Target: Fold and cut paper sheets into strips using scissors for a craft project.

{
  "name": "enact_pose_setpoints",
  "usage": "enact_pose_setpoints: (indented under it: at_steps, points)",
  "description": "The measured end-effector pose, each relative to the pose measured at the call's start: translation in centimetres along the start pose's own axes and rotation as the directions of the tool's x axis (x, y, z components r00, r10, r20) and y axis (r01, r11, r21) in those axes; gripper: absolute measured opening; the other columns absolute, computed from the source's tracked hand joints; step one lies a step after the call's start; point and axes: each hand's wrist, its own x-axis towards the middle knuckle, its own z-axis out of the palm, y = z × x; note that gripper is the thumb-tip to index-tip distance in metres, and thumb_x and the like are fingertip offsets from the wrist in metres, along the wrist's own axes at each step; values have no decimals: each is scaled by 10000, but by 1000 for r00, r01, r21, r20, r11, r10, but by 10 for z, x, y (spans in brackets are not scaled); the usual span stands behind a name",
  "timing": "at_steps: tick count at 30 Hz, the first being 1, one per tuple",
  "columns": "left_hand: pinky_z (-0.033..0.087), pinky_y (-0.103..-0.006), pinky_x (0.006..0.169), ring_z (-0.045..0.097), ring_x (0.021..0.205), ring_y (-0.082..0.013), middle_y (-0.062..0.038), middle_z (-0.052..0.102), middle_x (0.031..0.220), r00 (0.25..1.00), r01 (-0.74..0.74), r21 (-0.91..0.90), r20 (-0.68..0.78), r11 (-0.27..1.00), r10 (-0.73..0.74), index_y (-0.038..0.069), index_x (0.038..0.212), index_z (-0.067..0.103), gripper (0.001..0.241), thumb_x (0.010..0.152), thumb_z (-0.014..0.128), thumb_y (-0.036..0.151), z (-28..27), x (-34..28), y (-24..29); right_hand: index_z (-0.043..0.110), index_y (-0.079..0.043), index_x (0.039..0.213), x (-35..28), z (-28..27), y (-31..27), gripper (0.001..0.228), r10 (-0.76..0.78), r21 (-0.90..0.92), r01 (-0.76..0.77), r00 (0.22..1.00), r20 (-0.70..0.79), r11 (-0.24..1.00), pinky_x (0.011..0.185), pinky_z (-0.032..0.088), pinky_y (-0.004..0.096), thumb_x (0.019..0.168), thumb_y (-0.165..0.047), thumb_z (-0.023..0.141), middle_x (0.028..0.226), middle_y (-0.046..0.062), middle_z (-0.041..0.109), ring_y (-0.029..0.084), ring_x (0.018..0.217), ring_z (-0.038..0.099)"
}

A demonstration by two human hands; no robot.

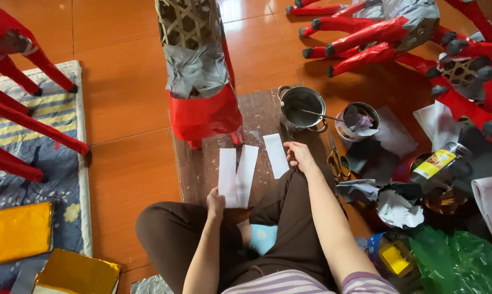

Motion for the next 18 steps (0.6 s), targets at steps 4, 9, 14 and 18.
enact_pose_setpoints:
  at_steps: [4,9,14,18]
  points:
    - [494,-449,925,629,1104,-357,-227,694,1068,998,-64,-58,-4,996,64,62,1175,685,527,725,439,-62,-15,-21,26,681,-19,1023,-4,-1,-17,322,137,179,-155,985,107,971,340,256,128,984,-251,462,658,-8,421,90,512,475]
    - [472,-442,937,592,1113,-339,-262,649,1083,990,-129,-274,-86,953,110,5,1185,644,525,722,411,-75,-11,-18,34,646,-24,1045,0,-2,-5,380,70,232,-88,994,87,969,302,199,114,1027,-268,355,573,-21,391,54,406,384]
    - [469,-477,975,586,1153,-381,-250,633,1174,997,-44,-289,-72,956,24,19,1252,619,540,726,513,-30,15,29,-16,527,-54,1291,-70,-8,-18,328,-217,503,-13,893,395,864,288,298,172,1039,-235,418,553,46,460,106,392,424]
    - [480,-470,977,593,1157,-359,-231,636,1188,997,52,-294,-44,954,-68,27,1266,611,534,735,548,34,24,38,-27,587,-113,1244,-118,5,5,323,-123,423,-104,871,475,900,299,361,168,1037,-271,397,595,62,582,120,414,489]
